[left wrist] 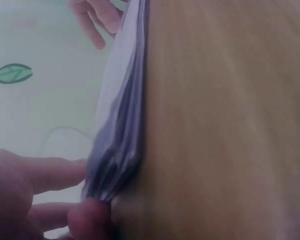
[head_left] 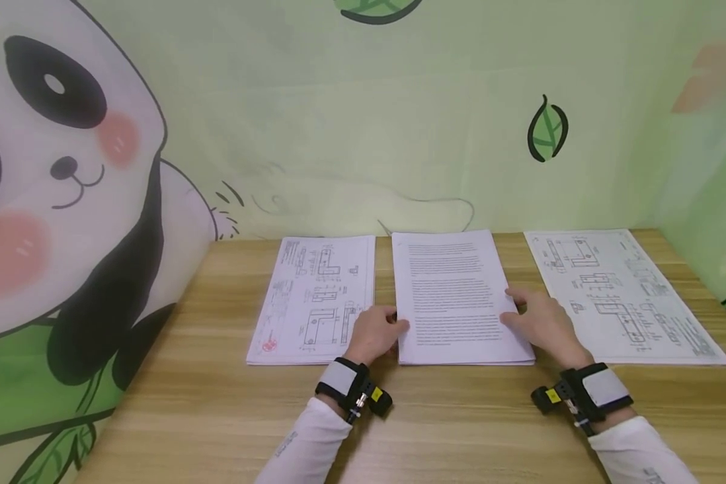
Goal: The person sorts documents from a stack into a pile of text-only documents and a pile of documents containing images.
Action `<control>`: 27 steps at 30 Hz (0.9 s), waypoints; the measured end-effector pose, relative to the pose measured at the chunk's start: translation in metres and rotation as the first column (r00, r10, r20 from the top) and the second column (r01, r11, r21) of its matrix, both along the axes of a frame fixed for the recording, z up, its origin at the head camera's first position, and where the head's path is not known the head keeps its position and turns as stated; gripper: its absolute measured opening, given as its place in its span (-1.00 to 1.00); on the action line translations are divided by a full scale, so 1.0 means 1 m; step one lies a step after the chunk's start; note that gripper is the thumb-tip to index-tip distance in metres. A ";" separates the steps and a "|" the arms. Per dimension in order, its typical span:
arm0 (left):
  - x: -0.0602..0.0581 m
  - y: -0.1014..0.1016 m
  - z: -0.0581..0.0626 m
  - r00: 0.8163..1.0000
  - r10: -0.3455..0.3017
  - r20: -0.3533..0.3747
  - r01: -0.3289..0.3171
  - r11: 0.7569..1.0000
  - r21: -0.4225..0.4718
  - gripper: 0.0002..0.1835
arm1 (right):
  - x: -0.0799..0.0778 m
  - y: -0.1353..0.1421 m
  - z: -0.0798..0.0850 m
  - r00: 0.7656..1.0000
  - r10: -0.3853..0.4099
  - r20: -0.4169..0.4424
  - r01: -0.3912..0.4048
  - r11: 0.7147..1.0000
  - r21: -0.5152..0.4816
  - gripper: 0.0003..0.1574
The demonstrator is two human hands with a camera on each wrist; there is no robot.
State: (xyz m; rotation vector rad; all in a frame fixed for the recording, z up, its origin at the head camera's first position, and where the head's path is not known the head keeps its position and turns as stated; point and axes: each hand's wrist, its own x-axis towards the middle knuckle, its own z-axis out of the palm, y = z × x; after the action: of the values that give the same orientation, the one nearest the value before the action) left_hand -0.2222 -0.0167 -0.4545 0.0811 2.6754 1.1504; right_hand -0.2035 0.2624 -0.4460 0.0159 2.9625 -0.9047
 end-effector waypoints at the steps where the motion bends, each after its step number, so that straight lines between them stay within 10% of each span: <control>1: 0.000 0.001 0.001 1.000 -0.004 -0.013 0.004 1.000 -0.020 -0.72 | 0.001 0.001 0.001 1.000 0.010 0.001 -0.010 1.000 0.010 -0.26; 6: -0.002 0.010 0.009 0.991 0.008 -0.136 -0.019 0.997 -0.076 -0.72 | 0.005 0.014 0.012 0.999 0.036 -0.004 -0.036 0.999 0.038 -0.27; 14: -0.001 0.041 0.030 0.984 -0.023 -0.177 0.036 0.997 0.072 -0.50 | 0.012 0.056 0.036 0.995 -0.024 -0.094 0.028 0.999 0.039 -0.16; 27: 0.011 0.113 0.041 0.991 -0.135 -0.002 0.126 0.920 0.371 -0.55 | 0.019 0.156 0.023 0.976 -0.215 0.029 0.214 0.977 0.010 0.13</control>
State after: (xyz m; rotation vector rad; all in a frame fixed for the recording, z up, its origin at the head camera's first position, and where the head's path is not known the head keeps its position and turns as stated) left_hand -0.2112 0.0962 -0.4138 0.3024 2.3550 1.5840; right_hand -0.1843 0.4182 -0.4234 0.3532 2.9773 -0.9057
